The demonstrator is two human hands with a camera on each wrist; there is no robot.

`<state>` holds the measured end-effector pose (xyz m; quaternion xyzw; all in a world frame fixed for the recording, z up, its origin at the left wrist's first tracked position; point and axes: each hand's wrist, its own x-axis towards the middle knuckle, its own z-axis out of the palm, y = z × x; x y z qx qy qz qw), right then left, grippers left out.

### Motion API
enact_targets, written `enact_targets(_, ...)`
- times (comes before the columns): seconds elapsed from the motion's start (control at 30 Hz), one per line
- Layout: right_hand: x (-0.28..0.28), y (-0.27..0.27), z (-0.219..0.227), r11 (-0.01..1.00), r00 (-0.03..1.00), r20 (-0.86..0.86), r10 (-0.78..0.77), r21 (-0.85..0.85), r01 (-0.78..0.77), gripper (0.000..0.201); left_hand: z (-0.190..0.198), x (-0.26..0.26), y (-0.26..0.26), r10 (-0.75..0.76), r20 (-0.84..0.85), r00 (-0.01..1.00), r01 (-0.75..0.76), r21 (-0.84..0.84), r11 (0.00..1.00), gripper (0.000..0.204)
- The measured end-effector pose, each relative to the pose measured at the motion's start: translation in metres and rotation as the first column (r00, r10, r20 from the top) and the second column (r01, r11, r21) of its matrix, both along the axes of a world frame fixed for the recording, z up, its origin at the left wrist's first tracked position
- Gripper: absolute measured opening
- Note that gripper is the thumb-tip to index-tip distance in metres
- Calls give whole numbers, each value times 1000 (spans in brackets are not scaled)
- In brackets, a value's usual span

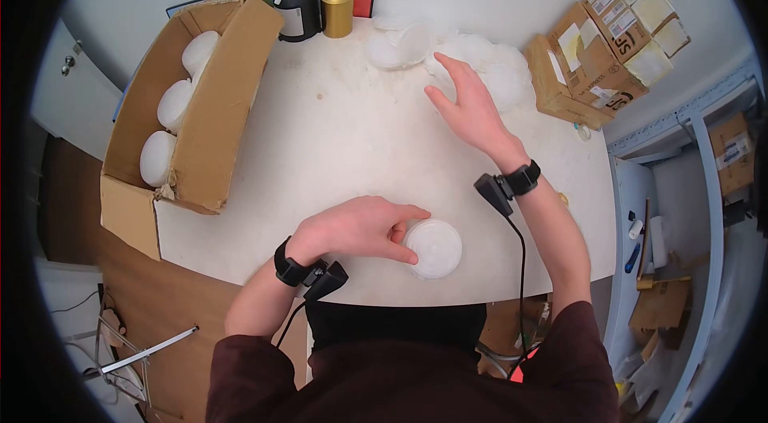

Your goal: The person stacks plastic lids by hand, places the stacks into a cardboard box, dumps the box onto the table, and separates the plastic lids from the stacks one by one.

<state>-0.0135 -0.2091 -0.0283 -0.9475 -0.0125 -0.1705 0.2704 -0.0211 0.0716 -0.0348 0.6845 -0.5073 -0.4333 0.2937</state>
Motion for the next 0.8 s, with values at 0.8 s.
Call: enact_targets(0.8, 28, -37, 29, 854, 985, -172, 33, 517, 61, 25, -3, -3, 2, -24, 72, 997, 26, -29, 999, 75)
